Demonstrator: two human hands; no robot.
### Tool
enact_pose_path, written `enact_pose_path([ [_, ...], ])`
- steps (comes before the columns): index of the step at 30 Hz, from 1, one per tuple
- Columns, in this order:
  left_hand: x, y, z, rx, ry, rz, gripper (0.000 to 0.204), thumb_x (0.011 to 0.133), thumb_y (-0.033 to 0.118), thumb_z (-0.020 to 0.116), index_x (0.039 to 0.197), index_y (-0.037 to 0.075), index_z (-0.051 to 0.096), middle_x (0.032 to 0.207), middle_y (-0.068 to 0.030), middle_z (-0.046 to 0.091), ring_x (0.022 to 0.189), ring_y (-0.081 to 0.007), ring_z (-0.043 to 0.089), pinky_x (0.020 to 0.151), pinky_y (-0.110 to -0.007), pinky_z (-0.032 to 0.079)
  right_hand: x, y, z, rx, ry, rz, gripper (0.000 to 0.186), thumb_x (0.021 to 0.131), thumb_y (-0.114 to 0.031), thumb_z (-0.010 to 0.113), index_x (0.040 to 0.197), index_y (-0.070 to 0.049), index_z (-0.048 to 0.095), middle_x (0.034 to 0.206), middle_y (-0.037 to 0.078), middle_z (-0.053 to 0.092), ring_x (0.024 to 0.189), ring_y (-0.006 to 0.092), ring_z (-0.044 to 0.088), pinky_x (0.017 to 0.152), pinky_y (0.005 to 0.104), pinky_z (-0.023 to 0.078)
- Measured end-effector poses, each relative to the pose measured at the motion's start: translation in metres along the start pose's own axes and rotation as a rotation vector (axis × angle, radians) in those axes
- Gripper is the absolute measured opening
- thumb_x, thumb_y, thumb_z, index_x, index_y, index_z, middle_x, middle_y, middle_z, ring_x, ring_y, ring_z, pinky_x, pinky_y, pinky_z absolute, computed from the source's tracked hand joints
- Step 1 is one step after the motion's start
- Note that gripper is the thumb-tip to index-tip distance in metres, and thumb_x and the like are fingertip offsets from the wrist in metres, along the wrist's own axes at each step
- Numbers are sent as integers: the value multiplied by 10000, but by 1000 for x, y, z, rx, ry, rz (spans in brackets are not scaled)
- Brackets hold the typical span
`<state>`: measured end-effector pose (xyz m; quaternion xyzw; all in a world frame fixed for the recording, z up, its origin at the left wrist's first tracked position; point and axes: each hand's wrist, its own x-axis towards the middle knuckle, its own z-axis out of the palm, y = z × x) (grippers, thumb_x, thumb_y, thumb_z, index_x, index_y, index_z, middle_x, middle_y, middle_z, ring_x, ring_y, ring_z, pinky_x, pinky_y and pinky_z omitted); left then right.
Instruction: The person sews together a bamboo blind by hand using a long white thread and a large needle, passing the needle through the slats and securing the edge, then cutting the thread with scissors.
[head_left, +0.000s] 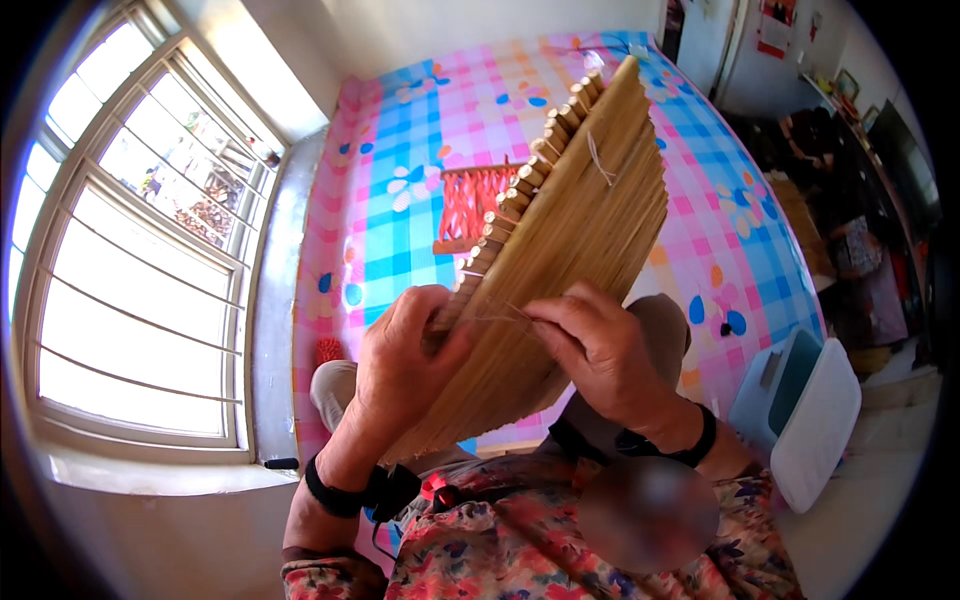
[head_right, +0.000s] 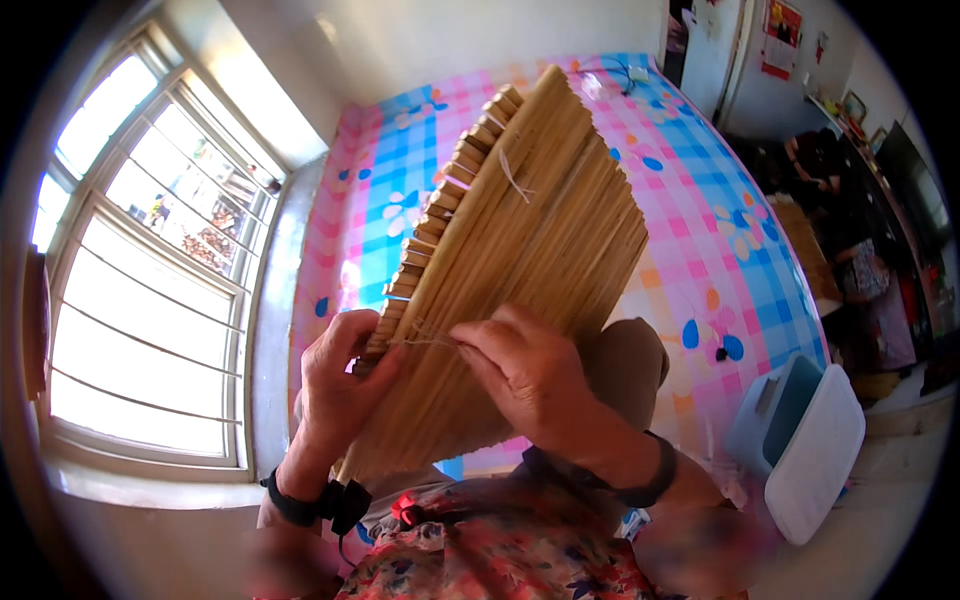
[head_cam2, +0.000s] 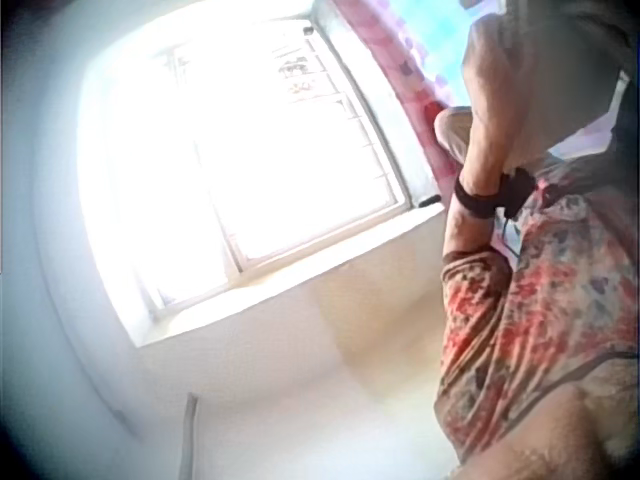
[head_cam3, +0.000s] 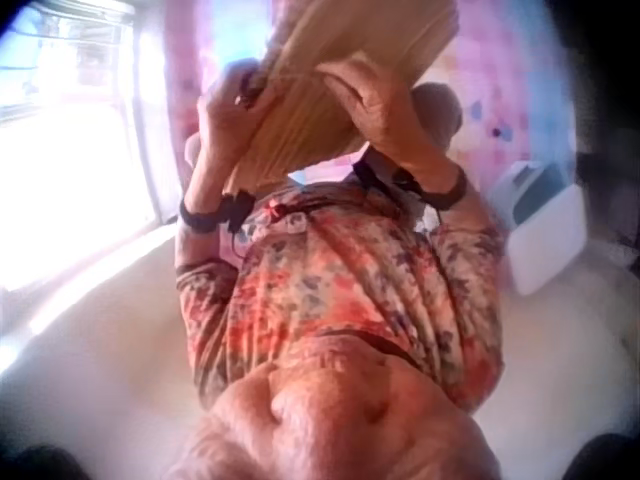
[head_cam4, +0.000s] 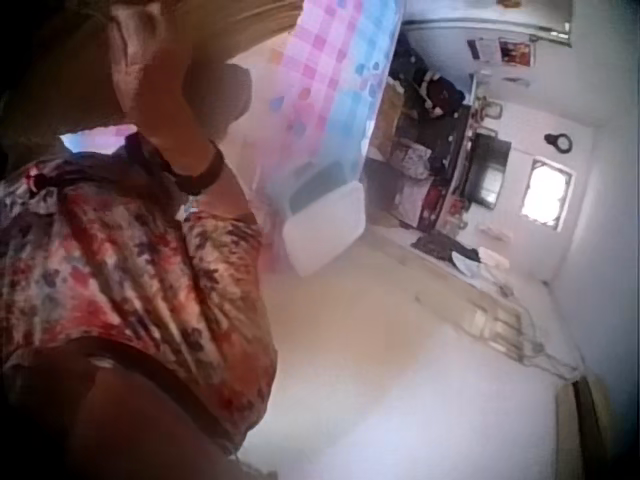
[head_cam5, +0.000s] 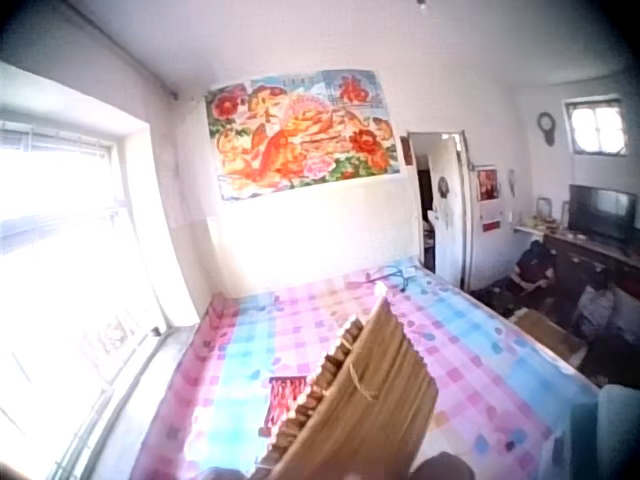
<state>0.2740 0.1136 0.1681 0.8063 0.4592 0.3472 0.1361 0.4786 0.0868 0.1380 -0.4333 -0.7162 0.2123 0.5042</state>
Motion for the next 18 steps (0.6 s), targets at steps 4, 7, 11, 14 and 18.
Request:
enact_pose_path([
  [4, -20, -3, -23, -40, 66, -165, 276, 762, -24, 701, 993, -2, 552, 835, -36, 606, 735, -59, 560, 664, -221, 480, 15, -15, 21, 22, -35, -142, 236, 812, -35, 649, 1046, -68, 640, 776, 103, 522, 658, 281, 582, 555, 359, 467],
  [7, -45, -21, -30, -200, 96, -280, 269, 787, -53, 667, 1021, -13, 541, 899, -33, 615, 817, -62, 584, 730, -216, 490, 21, -28, 39, -14, -139, -176, 234, 822, -43, 639, 1055, -70, 641, 780, 103, 524, 662, 280, 584, 551, 360, 470],
  [11, -65, -43, -31, -174, 253, -308, 280, 732, 85, 741, 951, 32, 574, 700, -39, 547, 628, -80, 515, 582, -245, 454, 26, -33, 63, -20, -264, -168, 205, 833, -50, 628, 1037, -66, 638, 798, 110, 534, 691, 287, 586, 570, 364, 472],
  [14, -74, -59, -37, -235, 339, -423, 253, 753, 63, 728, 949, 21, 574, 725, -15, 560, 647, -53, 507, 597, -222, 450, 31, -19, 82, 127, -281, -117, 157, 850, -49, 611, 1006, -56, 631, 828, 118, 554, 728, 277, 591, 619, 345, 474],
  [18, -83, -82, -41, -383, 448, -491, 209, 791, 45, 699, 949, 7, 568, 766, 13, 564, 669, -34, 501, 616, -198, 442, 44, -18, 95, 263, -279, 1, 115, 874, -36, 585, 984, -48, 618, 832, 96, 556, 743, 209, 580, 667, 304, 465],
])
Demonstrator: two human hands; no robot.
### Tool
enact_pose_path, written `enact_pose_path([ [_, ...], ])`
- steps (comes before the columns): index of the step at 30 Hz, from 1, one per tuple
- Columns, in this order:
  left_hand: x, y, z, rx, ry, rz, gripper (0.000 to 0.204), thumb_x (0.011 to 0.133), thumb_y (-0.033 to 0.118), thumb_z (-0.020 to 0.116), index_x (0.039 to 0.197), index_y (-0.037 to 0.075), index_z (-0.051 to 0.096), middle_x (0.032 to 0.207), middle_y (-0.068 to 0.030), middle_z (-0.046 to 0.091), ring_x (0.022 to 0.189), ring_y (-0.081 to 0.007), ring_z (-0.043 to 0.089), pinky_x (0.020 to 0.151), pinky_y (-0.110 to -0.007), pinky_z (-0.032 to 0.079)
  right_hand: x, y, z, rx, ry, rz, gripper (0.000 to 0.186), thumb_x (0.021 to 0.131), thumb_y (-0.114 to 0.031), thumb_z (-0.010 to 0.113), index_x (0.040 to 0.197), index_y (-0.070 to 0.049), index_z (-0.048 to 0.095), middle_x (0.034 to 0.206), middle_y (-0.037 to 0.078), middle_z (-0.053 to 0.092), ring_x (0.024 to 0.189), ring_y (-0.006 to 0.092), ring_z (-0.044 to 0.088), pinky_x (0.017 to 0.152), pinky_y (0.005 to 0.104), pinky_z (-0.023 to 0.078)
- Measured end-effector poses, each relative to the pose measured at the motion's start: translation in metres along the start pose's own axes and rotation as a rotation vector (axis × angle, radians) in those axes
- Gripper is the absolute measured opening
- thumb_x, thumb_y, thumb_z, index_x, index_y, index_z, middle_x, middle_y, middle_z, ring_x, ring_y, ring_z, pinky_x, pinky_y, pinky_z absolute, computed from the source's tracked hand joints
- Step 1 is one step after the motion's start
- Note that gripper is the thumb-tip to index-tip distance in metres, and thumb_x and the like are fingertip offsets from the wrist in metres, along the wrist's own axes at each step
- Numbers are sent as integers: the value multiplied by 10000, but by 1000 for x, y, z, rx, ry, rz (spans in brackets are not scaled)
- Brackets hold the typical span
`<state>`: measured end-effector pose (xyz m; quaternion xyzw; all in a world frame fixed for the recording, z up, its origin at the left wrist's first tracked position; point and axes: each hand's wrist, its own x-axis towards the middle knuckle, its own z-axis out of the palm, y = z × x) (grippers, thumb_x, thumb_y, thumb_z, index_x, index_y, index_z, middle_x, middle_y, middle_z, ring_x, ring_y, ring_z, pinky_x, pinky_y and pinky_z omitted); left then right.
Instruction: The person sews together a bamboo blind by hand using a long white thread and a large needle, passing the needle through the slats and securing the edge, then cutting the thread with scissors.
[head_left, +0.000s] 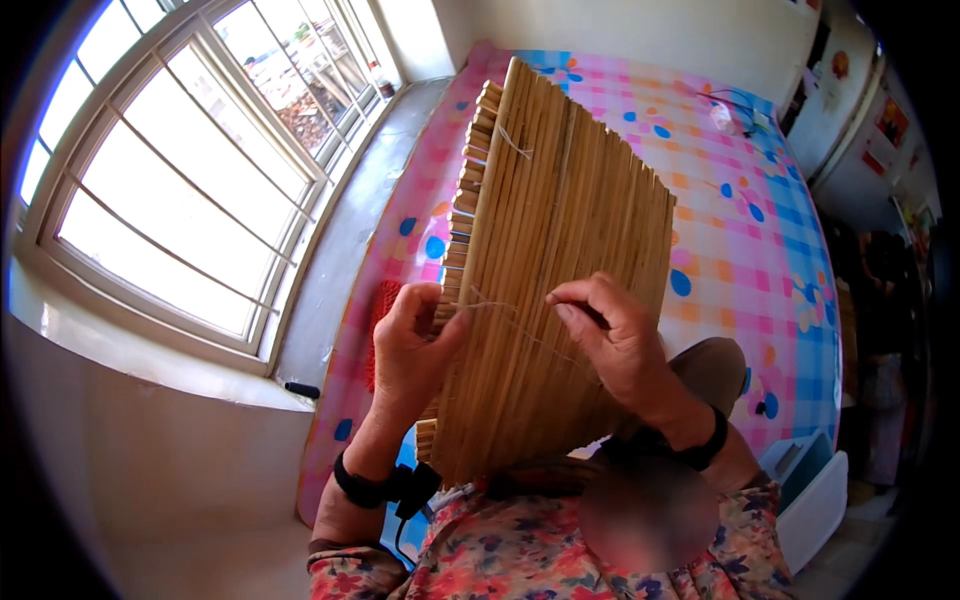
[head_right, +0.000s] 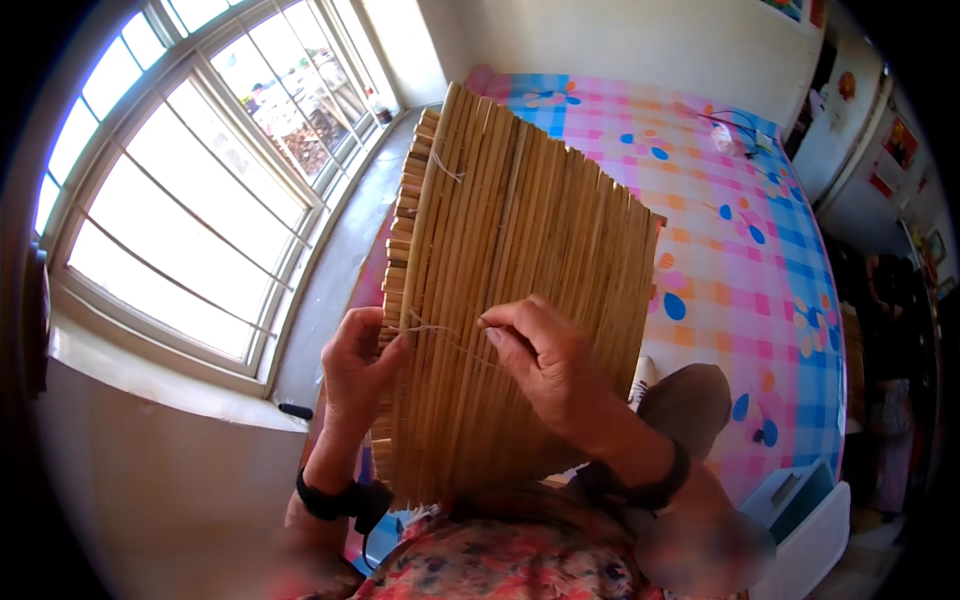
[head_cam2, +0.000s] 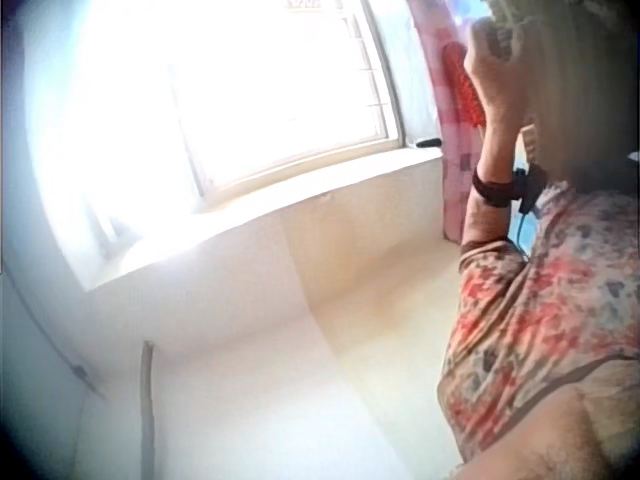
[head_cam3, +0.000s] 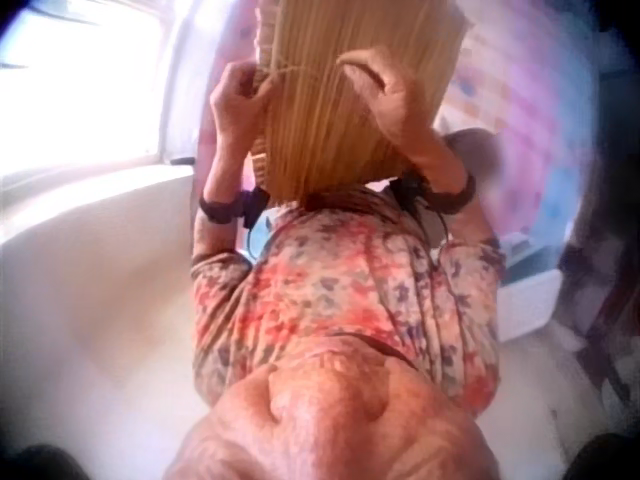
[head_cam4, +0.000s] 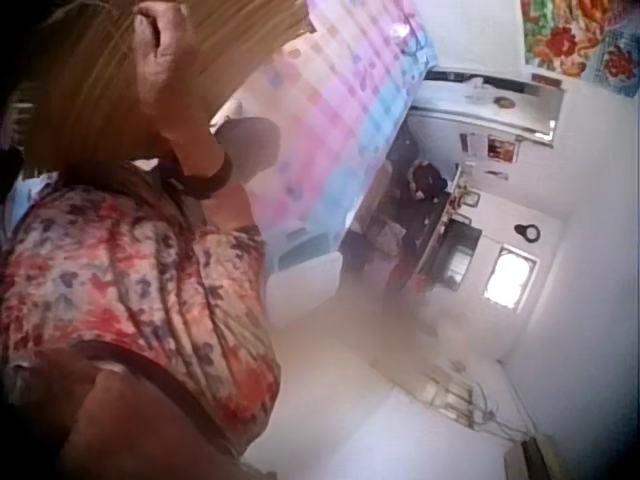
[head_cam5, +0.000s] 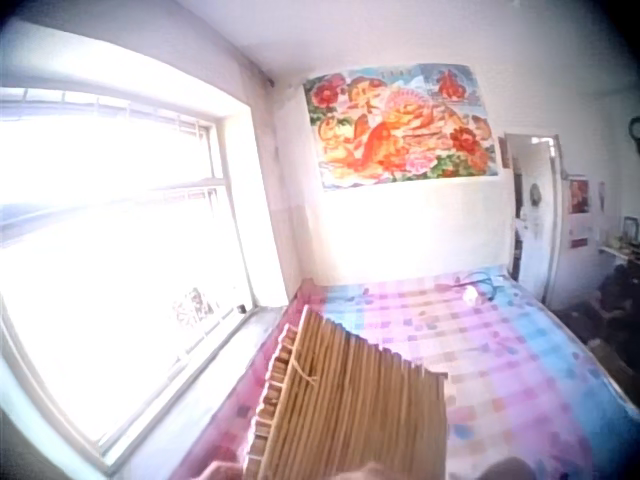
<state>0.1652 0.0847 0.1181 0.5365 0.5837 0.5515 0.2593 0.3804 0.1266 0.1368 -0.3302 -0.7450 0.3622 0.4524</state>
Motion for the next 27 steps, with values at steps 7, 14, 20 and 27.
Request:
enact_pose_path([
  [7, 7, -31, -27, 116, 82, -131, 207, 810, 64, 692, 949, 1, 552, 760, 10, 573, 679, -34, 518, 614, -202, 450, 46, 42, -125, 302, 536, 142, 278, 930, -172, 554, 1159, -17, 585, 648, -62, 378, 520, 24, 317, 440, 173, 286],
  [14, 16, -25, -19, 196, 67, -177, 238, 798, 93, 703, 949, 9, 540, 742, -39, 584, 626, -78, 520, 603, -247, 467, -13, 155, -452, 543, 712, -42, 160, 926, -66, 535, 986, 70, 595, 693, 22, 368, 665, 115, 445, 1101, 445, 357],
  [20, 21, -34, -11, 243, 4, -152, 261, 788, 99, 698, 970, 2, 537, 764, -66, 589, 647, -114, 541, 619, -273, 472, -62, 188, -519, 384, 838, 34, 176, 927, -73, 540, 837, 72, 585, 691, 60, 418, 716, 146, 515, 1099, 499, 347],
  [27, 26, -19, 1, 153, -50, -188, 282, 809, 146, 687, 984, -13, 534, 754, -62, 580, 658, -105, 529, 623, -279, 463, -94, 204, -506, 325, 921, 61, 225, 931, -106, 546, 1069, 55, 621, 743, 68, 489, 765, 155, 539, 1060, 485, 398],
])
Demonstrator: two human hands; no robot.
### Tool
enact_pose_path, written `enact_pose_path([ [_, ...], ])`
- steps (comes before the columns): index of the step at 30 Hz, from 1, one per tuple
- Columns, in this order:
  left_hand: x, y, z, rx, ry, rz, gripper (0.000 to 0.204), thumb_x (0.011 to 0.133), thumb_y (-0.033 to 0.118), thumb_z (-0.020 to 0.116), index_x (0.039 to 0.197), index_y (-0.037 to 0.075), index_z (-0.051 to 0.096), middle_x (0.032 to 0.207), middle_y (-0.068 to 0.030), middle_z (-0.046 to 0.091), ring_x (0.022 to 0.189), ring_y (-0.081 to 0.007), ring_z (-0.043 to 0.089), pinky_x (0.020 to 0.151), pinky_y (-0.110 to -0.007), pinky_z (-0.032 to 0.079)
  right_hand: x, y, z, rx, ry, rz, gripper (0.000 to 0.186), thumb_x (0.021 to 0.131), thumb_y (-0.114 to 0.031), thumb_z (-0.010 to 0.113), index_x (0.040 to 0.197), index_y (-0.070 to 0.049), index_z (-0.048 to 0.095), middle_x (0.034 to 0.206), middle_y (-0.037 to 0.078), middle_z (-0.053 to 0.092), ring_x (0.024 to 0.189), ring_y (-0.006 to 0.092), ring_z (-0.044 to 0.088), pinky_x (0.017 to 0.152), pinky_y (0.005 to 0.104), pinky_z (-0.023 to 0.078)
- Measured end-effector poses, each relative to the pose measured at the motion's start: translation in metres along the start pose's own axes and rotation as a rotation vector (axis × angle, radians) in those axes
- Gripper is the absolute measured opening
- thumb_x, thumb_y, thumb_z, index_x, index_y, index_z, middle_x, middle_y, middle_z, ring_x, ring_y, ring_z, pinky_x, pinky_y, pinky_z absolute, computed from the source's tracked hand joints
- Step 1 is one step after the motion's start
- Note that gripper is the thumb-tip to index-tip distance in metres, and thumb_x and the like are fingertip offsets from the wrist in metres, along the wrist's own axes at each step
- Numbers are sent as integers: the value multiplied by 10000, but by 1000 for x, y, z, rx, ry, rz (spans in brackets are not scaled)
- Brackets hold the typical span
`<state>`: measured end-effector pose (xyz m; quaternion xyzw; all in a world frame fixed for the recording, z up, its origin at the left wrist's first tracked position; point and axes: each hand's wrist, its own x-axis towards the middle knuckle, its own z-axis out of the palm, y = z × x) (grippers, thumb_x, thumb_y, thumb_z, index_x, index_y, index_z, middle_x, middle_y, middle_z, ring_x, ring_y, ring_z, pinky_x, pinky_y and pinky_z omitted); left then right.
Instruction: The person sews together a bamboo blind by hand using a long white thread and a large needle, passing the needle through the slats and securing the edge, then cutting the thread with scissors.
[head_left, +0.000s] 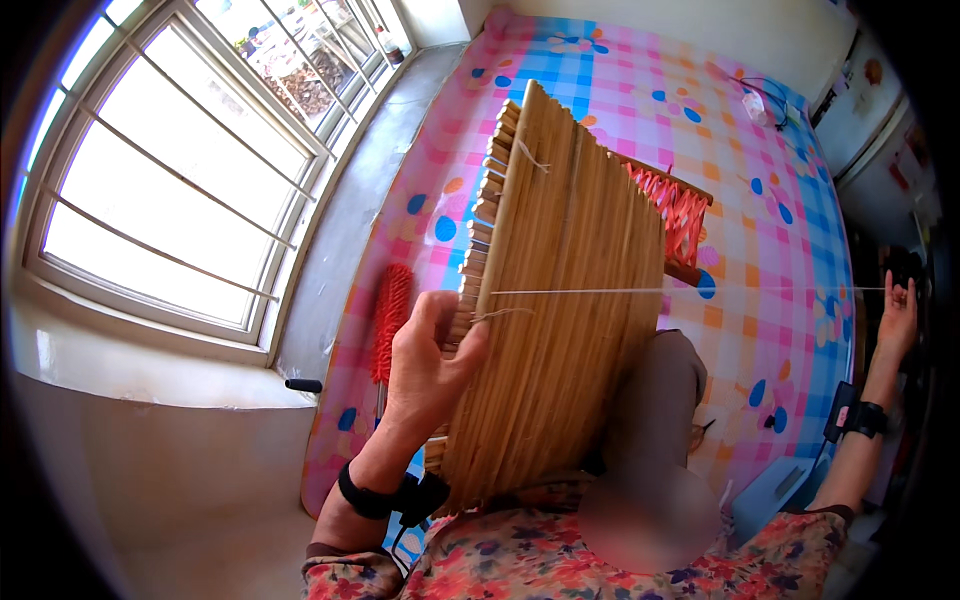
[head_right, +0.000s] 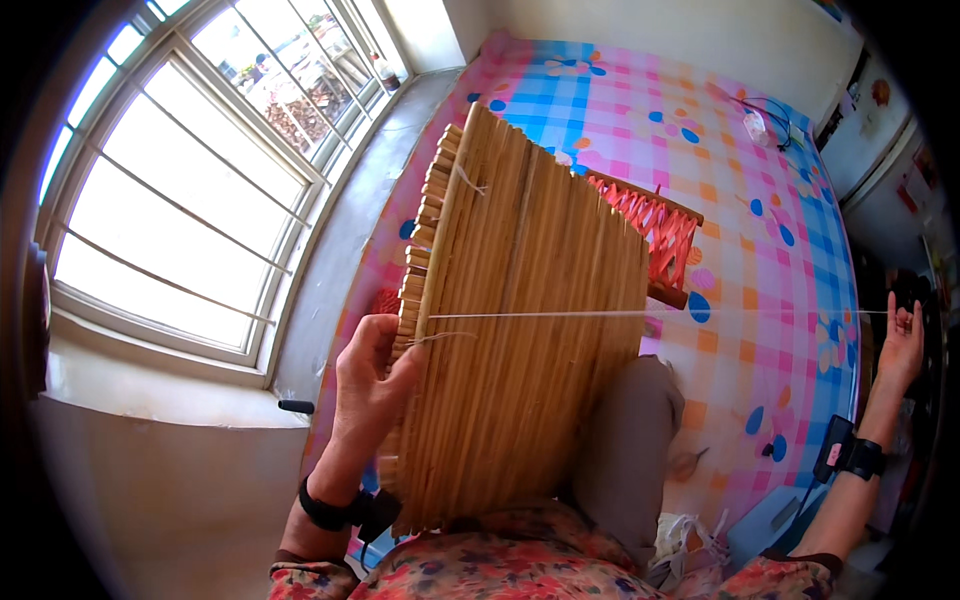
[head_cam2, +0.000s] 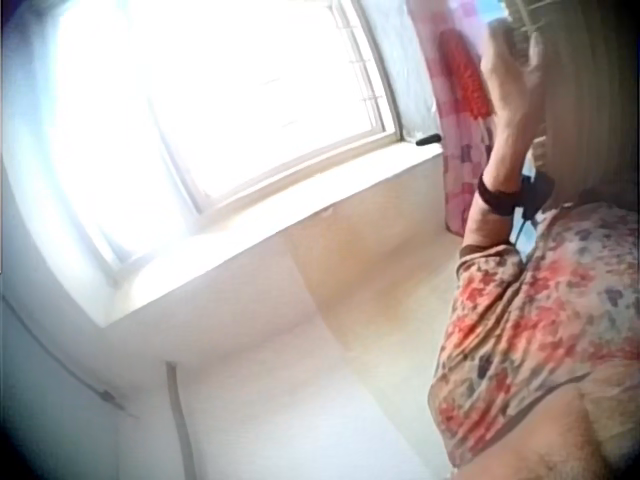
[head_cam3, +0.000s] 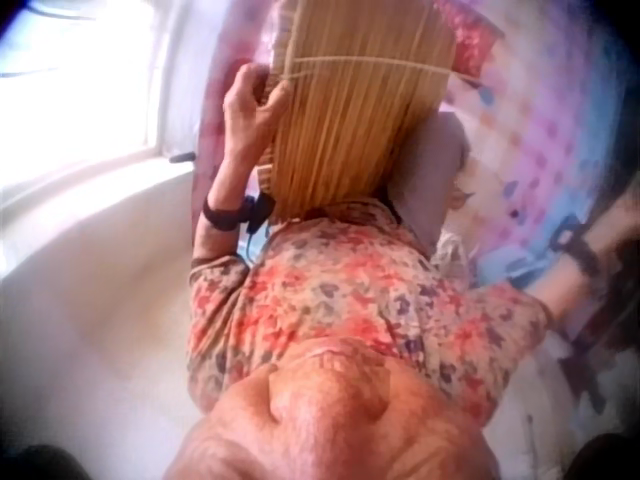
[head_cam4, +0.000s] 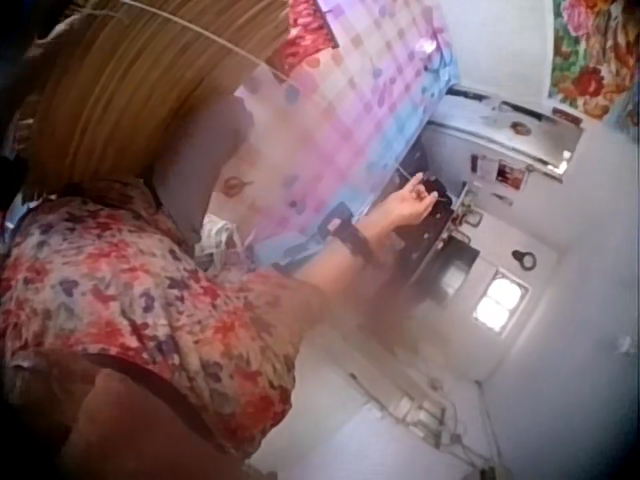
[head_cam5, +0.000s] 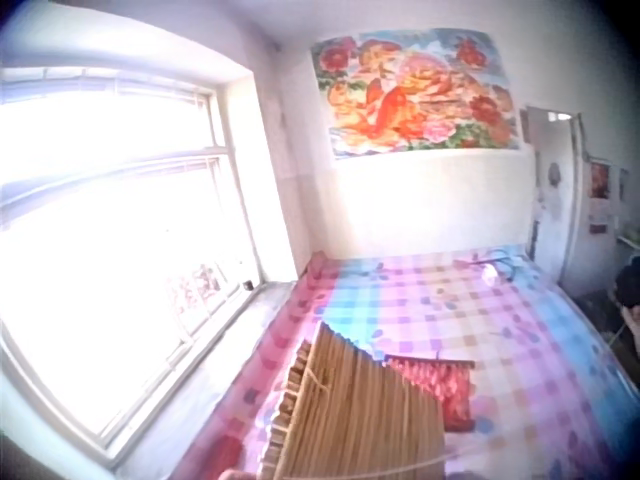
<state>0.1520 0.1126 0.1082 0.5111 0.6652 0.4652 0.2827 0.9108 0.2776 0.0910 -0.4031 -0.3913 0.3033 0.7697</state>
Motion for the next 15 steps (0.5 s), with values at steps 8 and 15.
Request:
enact_pose_path([
  [8, 2, 18, 0, 142, -29, -93, 276, 853, 221, 678, 913, -6, 534, 667, -49, 566, 609, -91, 519, 576, -272, 445, -138, -1, 223, -504, -215, 55, 340, 962, -246, 514, 1224, -38, 573, 749, -28, 408, 673, 42, 424, 740, 250, 469],
  [15, -4, 23, 1, 242, -21, -40, 212, 838, 145, 667, 908, -6, 536, 757, -137, 657, 662, -191, 663, 617, -317, 509, -317, -1, 424, -398, -1124, 75, 179, 870, -71, 589, 1037, -64, 655, 756, 41, 499, 694, 138, 543, 609, 275, 461],
])
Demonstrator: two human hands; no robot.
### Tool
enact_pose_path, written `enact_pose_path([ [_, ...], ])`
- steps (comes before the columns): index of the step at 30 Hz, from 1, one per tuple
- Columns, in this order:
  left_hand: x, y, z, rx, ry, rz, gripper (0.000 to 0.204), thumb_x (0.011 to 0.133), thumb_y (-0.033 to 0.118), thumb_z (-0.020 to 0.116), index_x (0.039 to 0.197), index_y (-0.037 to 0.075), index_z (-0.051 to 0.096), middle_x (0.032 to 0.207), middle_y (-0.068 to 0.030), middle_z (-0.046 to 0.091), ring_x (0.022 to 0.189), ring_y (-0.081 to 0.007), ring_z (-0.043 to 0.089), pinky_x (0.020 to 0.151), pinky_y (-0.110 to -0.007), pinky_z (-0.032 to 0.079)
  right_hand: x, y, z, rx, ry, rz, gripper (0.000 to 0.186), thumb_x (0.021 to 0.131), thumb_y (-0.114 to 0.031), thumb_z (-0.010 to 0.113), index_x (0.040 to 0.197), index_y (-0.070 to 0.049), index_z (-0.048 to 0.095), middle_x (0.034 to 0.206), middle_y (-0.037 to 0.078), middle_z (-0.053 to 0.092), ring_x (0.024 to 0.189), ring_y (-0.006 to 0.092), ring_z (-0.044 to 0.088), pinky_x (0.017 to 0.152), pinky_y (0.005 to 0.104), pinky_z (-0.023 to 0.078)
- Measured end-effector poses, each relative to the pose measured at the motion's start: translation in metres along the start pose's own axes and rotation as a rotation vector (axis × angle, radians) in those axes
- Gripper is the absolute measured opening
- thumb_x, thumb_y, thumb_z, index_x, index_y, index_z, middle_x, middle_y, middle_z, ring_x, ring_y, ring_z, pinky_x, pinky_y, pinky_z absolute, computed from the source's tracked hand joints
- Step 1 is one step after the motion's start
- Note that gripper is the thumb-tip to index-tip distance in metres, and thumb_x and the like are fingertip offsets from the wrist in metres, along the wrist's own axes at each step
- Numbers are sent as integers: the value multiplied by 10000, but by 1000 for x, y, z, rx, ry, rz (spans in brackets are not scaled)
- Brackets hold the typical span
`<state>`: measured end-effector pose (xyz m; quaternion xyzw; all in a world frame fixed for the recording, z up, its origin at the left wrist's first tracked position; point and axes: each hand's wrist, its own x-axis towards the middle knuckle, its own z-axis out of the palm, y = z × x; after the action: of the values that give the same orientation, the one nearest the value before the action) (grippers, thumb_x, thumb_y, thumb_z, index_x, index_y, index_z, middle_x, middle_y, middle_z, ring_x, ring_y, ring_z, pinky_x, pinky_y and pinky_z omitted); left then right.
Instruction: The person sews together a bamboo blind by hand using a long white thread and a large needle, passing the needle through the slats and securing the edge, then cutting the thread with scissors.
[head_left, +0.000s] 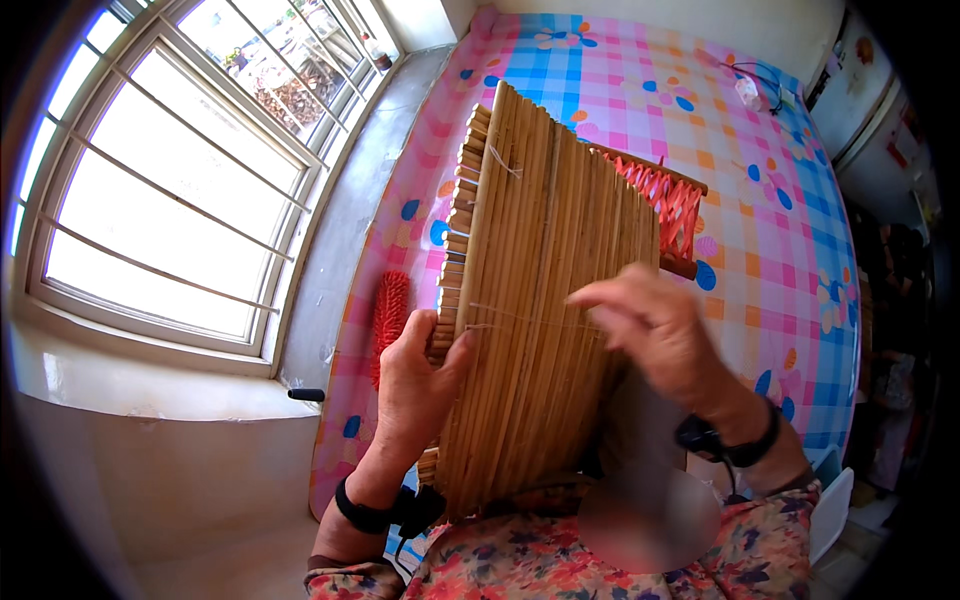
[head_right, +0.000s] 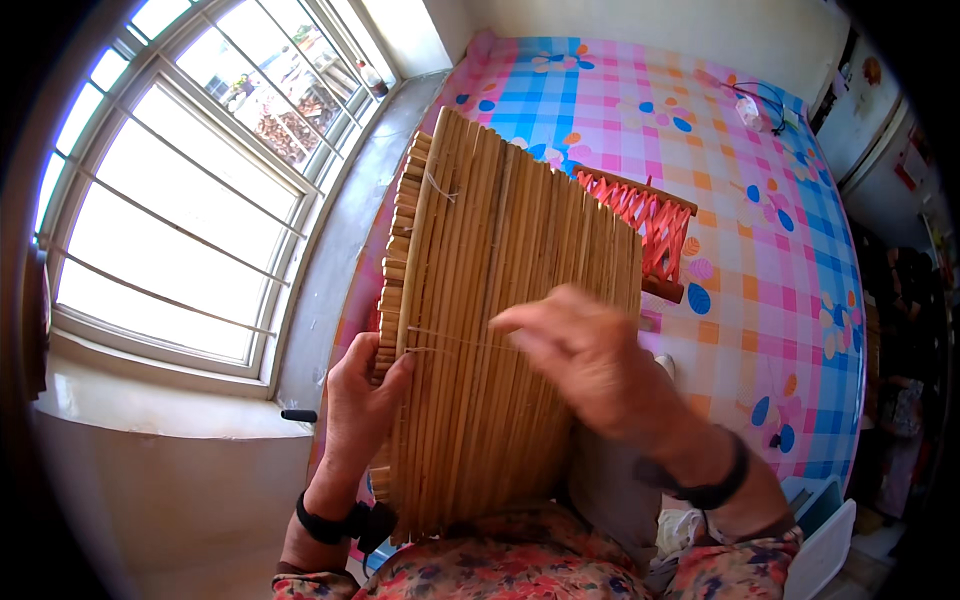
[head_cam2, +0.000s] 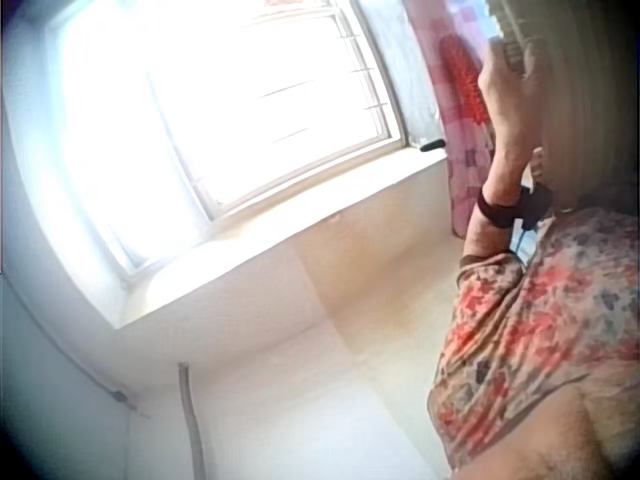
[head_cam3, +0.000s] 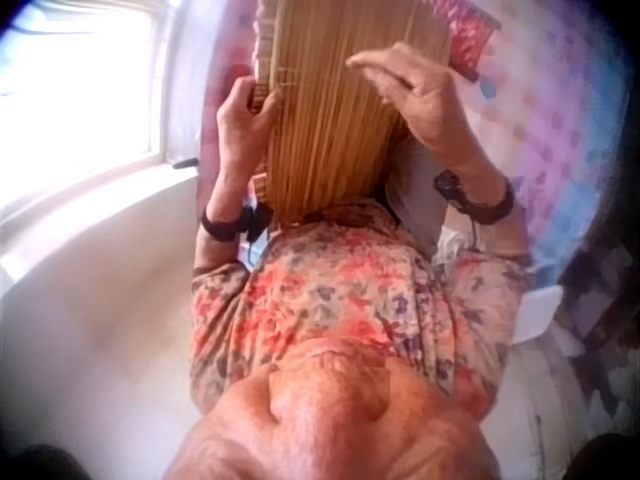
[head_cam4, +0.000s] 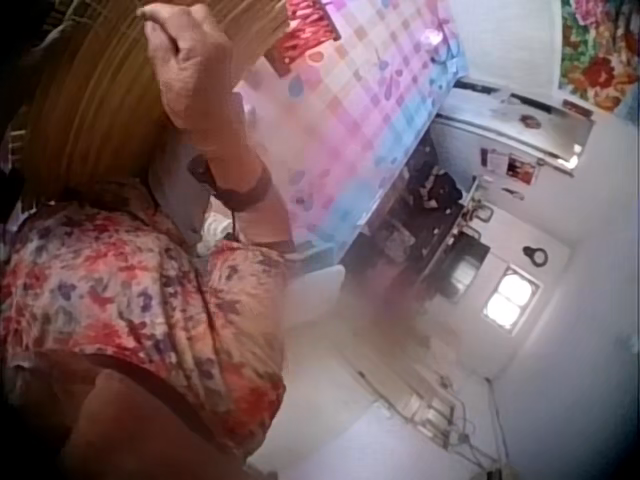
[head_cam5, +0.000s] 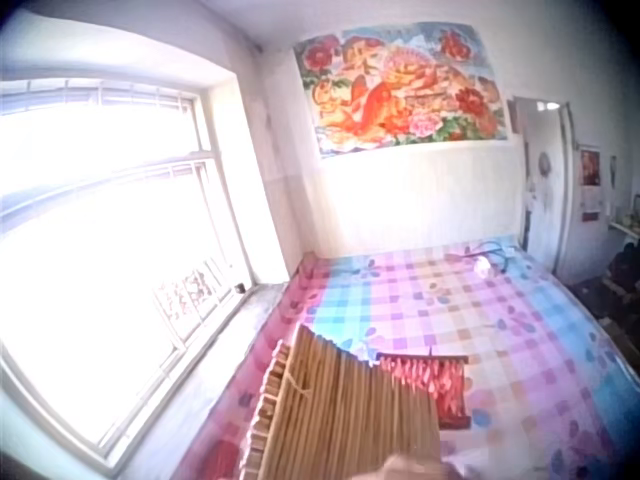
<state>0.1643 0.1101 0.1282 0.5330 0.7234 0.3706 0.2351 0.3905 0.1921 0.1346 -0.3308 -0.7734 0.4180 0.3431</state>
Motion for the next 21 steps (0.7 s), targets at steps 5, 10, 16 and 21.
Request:
enact_pose_path([
  [5, 3, -3, 0, -77, -53, -39, 192, 837, 123, 659, 922, -3, 541, 757, -106, 647, 691, -125, 636, 623, -295, 499, 17, 10, 55, 17, -79, -133, 188, 849, -81, 604, 1033, -72, 645, 801, 119, 534, 722, 295, 580, 642, 364, 477],
  [10, 2, -11, -4, -113, -75, -30, 171, 850, 106, 638, 923, -8, 533, 761, -88, 626, 702, -82, 595, 627, -271, 486, 26, 19, 67, 32, -130, -169, 223, 835, -76, 607, 1056, -69, 633, 828, 143, 539, 750, 329, 585, 656, 398, 482],
  [16, 2, -4, -7, -236, -110, -104, 175, 886, 139, 618, 904, -6, 521, 714, -30, 580, 685, -35, 520, 585, -244, 448, 27, 16, 64, 22, -128, -144, 249, 827, -65, 610, 1074, -68, 629, 814, 143, 533, 733, 336, 581, 646, 406, 484],
  [21, 4, -6, -6, -211, -108, -126, 213, 897, 180, 625, 874, -1, 516, 688, -32, 577, 663, -31, 498, 550, -254, 430, 27, 15, 63, 0, -119, -135, 247, 831, -56, 606, 1077, -69, 629, 806, 142, 530, 727, 335, 580, 643, 404, 485],
])
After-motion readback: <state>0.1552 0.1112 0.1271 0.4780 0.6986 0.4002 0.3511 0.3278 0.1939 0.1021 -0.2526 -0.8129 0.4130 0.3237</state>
